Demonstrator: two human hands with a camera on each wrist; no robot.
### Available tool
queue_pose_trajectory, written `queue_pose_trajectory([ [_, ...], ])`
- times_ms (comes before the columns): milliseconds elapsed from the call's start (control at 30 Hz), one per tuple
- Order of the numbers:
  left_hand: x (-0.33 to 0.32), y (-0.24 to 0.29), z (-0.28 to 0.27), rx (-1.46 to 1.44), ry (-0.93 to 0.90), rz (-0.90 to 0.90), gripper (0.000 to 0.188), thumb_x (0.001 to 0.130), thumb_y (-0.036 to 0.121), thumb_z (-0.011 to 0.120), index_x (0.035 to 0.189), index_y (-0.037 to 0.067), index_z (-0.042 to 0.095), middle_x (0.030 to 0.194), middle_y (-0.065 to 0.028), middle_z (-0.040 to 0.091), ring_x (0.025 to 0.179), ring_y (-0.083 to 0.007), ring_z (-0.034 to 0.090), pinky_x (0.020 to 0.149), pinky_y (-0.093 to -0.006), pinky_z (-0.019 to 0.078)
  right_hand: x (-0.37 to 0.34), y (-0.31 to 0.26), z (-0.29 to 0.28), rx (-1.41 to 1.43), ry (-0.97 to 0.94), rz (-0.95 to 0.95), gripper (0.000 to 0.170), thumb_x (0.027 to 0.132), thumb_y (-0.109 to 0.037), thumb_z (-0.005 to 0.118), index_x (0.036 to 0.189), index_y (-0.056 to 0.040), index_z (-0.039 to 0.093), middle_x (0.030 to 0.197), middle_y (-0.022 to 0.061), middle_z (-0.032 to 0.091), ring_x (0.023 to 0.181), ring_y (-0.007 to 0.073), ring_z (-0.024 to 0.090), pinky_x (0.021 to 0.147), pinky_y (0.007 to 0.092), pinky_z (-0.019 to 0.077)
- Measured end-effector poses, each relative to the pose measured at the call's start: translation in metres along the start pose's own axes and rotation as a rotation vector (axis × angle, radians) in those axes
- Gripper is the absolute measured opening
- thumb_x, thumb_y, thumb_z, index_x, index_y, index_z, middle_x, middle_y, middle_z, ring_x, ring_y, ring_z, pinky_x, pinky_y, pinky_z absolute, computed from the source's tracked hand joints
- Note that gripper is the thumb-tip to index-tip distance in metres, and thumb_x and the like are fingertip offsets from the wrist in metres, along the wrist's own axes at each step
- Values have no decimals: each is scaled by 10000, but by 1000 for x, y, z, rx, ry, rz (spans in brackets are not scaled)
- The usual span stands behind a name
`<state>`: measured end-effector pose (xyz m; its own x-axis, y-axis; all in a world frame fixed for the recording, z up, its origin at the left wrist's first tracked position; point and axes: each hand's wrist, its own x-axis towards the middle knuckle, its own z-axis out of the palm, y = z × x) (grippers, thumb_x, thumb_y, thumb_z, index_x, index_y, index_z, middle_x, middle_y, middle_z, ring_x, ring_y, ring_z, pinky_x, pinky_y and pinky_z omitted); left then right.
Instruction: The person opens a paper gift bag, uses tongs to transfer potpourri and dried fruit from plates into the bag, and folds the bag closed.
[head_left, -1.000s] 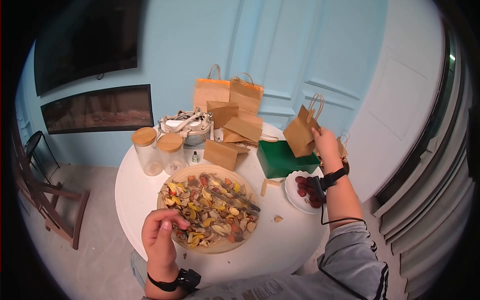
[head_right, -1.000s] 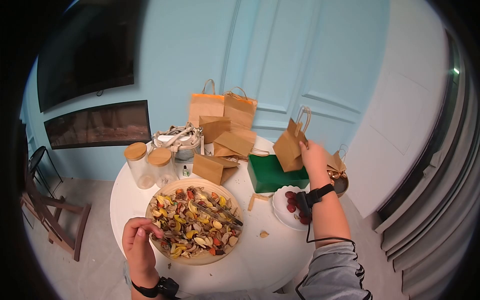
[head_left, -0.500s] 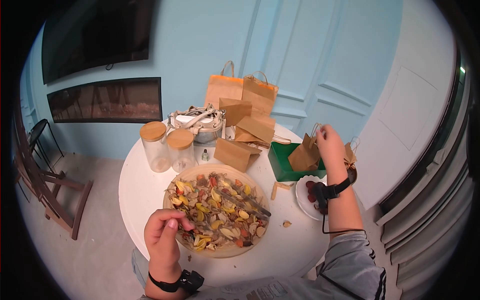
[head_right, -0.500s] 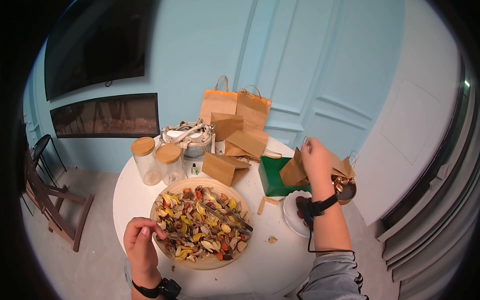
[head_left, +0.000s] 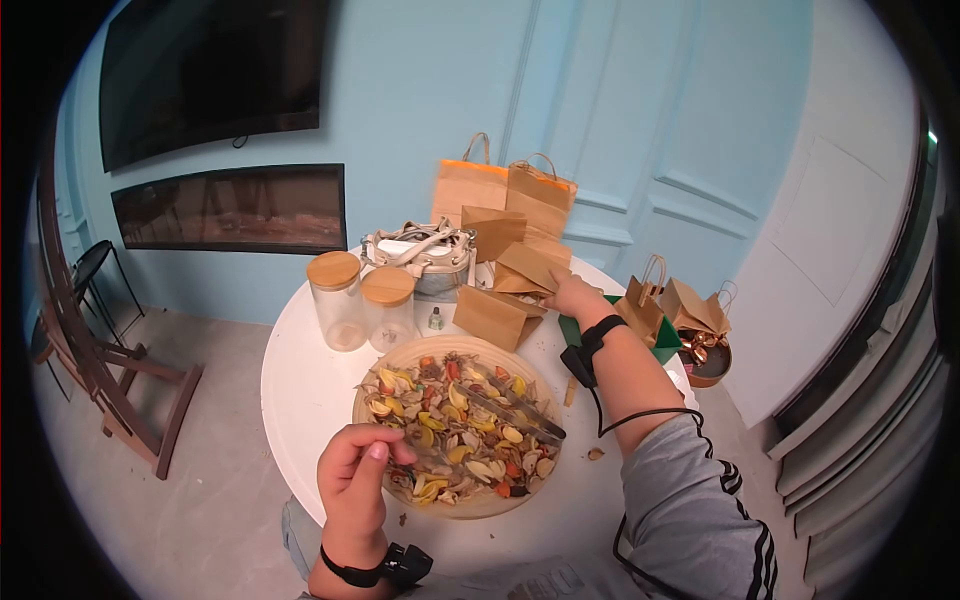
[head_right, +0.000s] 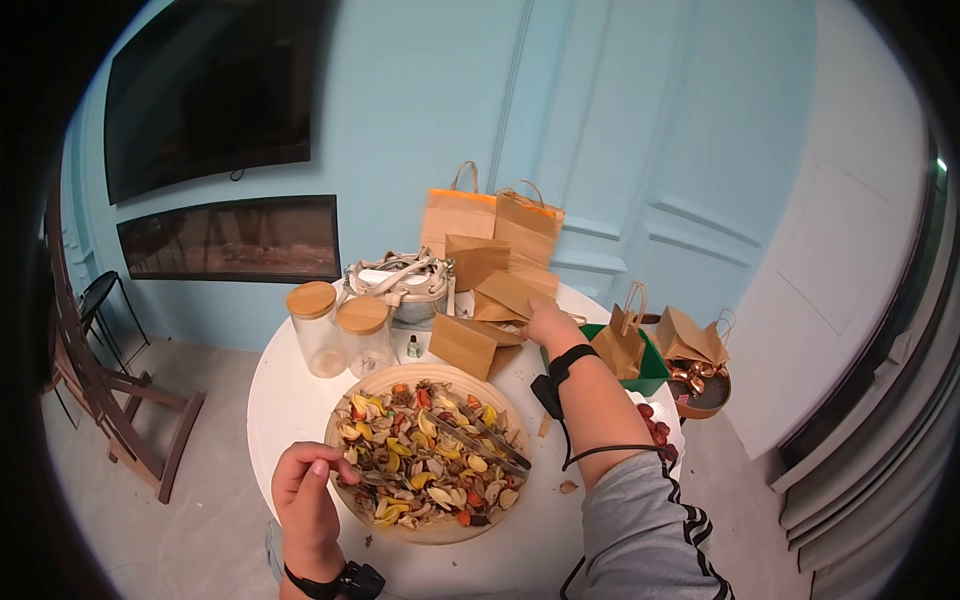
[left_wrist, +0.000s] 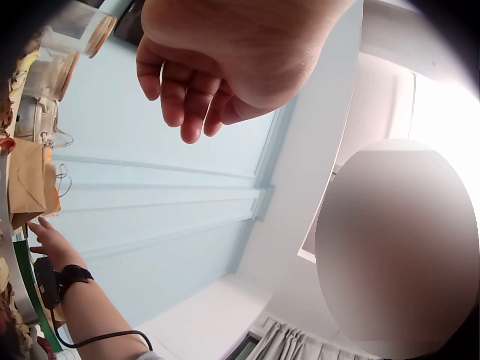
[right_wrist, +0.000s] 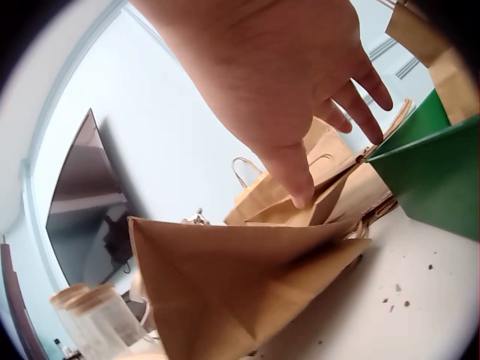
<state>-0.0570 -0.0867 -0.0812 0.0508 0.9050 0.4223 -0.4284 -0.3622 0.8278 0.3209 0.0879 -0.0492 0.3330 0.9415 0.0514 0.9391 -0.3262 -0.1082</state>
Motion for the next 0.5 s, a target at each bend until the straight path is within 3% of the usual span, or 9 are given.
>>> queue_pose_trajectory([
  [133,2,1,-2,-8,15,-14,155,903,124,527,942,-17,579,767,-94,609,716,-170,586,734,-293,454,30,21,31,-109,-100,-38,750,799,-344,701,1443,-176,355,1215,212,588,1124,351,570,940,407,459],
  [300,4,0,-6,-2,21,-2,155,901,122,526,939,-20,578,761,-100,611,712,-173,588,731,-291,462,23,19,37,-220,2,-15,603,833,-251,651,1396,-233,436,1121,163,645,1047,328,613,859,412,501],
  [433,4,-1,-7,-6,19,3,154,903,119,530,939,-21,583,762,-98,613,718,-171,590,730,-288,465,26,20,44,-293,91,-5,482,859,-196,583,1334,-237,508,1081,134,664,1008,302,634,819,410,512],
  [500,2,-4,-10,-73,-48,20,141,922,41,515,999,-23,615,835,-78,635,790,-137,596,750,-257,472,25,20,46,-372,155,-14,380,870,-147,516,1240,-214,569,1027,112,678,962,287,654,780,410,518],
])
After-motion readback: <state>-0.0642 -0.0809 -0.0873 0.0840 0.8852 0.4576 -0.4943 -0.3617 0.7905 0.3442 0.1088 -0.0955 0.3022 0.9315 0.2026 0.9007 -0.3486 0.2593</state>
